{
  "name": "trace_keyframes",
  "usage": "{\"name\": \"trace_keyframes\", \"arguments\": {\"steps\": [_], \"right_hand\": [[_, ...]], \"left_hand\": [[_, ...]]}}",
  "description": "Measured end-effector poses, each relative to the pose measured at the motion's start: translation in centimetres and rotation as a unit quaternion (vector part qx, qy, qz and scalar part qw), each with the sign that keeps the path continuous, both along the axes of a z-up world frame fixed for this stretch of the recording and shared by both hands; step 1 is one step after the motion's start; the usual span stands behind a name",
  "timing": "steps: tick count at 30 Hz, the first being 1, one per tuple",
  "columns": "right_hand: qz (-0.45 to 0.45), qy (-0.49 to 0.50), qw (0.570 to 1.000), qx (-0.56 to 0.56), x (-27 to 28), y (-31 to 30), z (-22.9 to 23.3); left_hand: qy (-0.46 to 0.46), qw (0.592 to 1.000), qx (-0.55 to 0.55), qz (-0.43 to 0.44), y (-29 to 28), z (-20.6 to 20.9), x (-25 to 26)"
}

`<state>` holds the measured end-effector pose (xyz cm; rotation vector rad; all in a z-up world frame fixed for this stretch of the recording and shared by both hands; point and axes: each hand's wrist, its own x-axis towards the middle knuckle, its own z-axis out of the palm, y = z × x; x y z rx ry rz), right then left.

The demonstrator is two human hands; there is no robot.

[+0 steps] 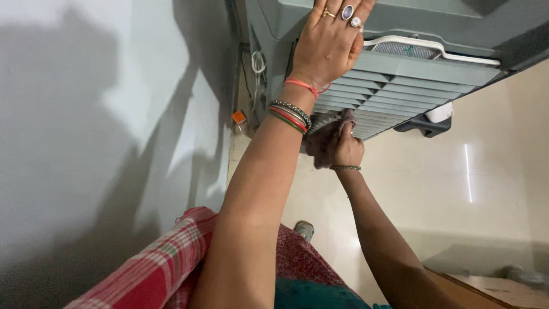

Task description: The person wipes the top, sides, and front vent of an air cooler with a cloth.

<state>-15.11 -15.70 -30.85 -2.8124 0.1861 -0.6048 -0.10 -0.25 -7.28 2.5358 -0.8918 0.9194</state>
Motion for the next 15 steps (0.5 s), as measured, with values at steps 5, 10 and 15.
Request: {"name": "trace_keyframes", "arguments": {"steps": [5, 10, 15], "right_hand": [[-0.02, 0.116, 0.99, 0.073, 1.3, 1.5, 2.4], [0.01, 0.067, 0.989, 0.13, 5.2, 6.0, -2.3], [0.099, 0.057, 0.993, 0.025, 6.3, 9.8, -9.8]], "left_hand": [[-0.067, 0.997, -0.04, 0.001, -0.1, -0.4, 0.2], [-0.076, 0.996, -0.051, -0.002, -0.2, -0.5, 0.0], [-0.064, 0.996, -0.067, -0.013, -0.1, 0.0, -0.2]]}}
